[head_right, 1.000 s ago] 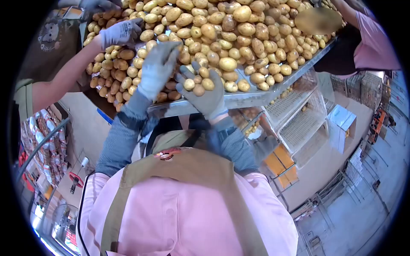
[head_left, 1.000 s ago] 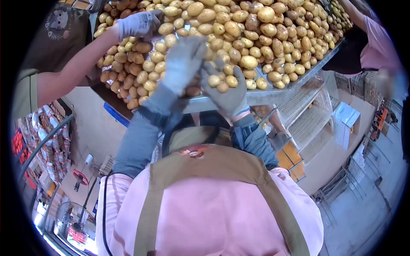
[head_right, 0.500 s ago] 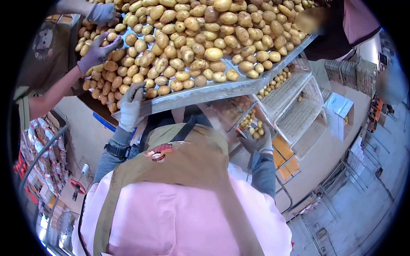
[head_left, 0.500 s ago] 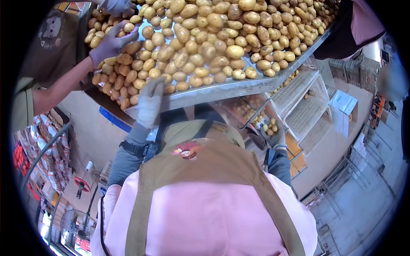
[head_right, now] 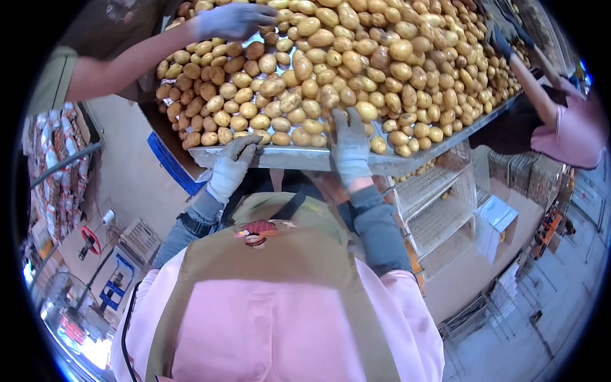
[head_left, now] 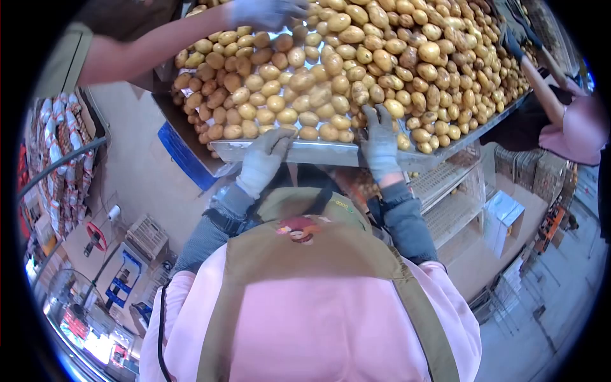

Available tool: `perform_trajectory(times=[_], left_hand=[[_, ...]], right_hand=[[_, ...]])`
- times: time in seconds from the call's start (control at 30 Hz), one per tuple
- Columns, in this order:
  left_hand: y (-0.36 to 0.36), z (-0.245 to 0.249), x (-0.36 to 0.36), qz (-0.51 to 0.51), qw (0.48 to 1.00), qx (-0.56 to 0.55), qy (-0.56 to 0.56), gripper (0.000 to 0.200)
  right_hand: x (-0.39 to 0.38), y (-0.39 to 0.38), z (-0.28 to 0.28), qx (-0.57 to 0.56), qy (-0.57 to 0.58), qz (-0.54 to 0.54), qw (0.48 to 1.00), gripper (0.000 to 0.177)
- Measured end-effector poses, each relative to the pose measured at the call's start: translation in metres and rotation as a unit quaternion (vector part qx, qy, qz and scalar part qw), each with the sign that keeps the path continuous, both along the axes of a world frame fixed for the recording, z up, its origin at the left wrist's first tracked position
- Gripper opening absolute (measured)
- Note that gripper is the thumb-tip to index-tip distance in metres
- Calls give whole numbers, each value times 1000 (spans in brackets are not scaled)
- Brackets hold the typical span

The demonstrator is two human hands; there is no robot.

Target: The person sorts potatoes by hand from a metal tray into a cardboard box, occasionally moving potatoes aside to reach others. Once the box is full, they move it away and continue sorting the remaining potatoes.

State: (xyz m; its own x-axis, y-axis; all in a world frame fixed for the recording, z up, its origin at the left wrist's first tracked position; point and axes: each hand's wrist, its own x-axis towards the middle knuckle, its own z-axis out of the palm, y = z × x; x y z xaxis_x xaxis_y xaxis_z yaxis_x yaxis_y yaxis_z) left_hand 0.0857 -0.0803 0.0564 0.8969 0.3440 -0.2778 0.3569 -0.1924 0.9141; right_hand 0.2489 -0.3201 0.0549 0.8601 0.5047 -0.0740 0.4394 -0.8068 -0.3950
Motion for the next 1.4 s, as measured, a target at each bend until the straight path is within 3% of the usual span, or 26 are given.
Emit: perform_trajectory(times=[0.13,0.2,0.23,0.27,0.33,0.47,0.53,0.57,0.63,0.67,0.73,0.8,0.9,0.97,1.03,1.07,1.1,1.13,1.17,1.27,1.33,1.4], left_hand=[[13,1,-9,49,998,19,-27,23],[17,1,-14,83,995,-54,15,24],[18,2,-12,99,991,-86,19,24],[18,2,-11,114,986,-119,25,24],[16,12,-5,133,976,-172,35,26],[17,22,9,113,989,-81,-55,27],[16,32,14,108,983,-146,-39,29],[16,37,17,103,978,-179,-31,31],[14,48,21,69,959,-274,-22,36],[11,45,22,51,960,-276,-15,39],[4,25,20,18,972,-233,-2,43],[4,21,21,-10,984,-177,20,44],[5,31,12,123,919,-371,53,41],[18,13,1,171,908,-380,49,31],[37,9,-9,189,898,-395,34,29],[39,1,-16,227,862,-453,6,34],[43,-6,-22,246,882,-399,43,38],[41,6,-19,316,858,-405,27,41],[40,17,-17,383,828,-409,9,43],[70,-2,-36,410,794,-448,38,36],[88,-12,-42,434,810,-393,14,39],[106,-19,-50,454,817,-354,-16,40]], right_hand=[[11,14,10,0,77,-16,997,38],[12,21,6,152,189,-50,969,36],[13,27,4,227,240,-66,941,35],[13,51,45,273,508,-231,784,37],[2,61,44,301,500,-112,804,39],[-1,76,33,266,464,28,844,43],[-6,90,66,267,409,112,865,45],[-9,98,82,274,373,160,872,45],[-16,104,57,231,108,238,937,45],[-23,107,44,229,53,234,944,65],[-46,110,36,282,261,69,921,34],[-56,111,39,298,351,-17,888,33],[-41,83,57,182,315,-73,929,33],[-19,43,41,167,134,-85,973,37],[-2,8,19,-10,-70,-42,997,46],[-7,13,8,14,-56,-43,997,49],[-16,17,0,36,-41,-44,998,52],[-18,26,-5,57,-27,-44,997,56],[-19,42,-8,65,-23,10,998,56],[-38,101,-18,104,5,153,983,53],[-45,148,-6,154,116,178,965,46],[-48,173,-36,191,185,165,950,41]])
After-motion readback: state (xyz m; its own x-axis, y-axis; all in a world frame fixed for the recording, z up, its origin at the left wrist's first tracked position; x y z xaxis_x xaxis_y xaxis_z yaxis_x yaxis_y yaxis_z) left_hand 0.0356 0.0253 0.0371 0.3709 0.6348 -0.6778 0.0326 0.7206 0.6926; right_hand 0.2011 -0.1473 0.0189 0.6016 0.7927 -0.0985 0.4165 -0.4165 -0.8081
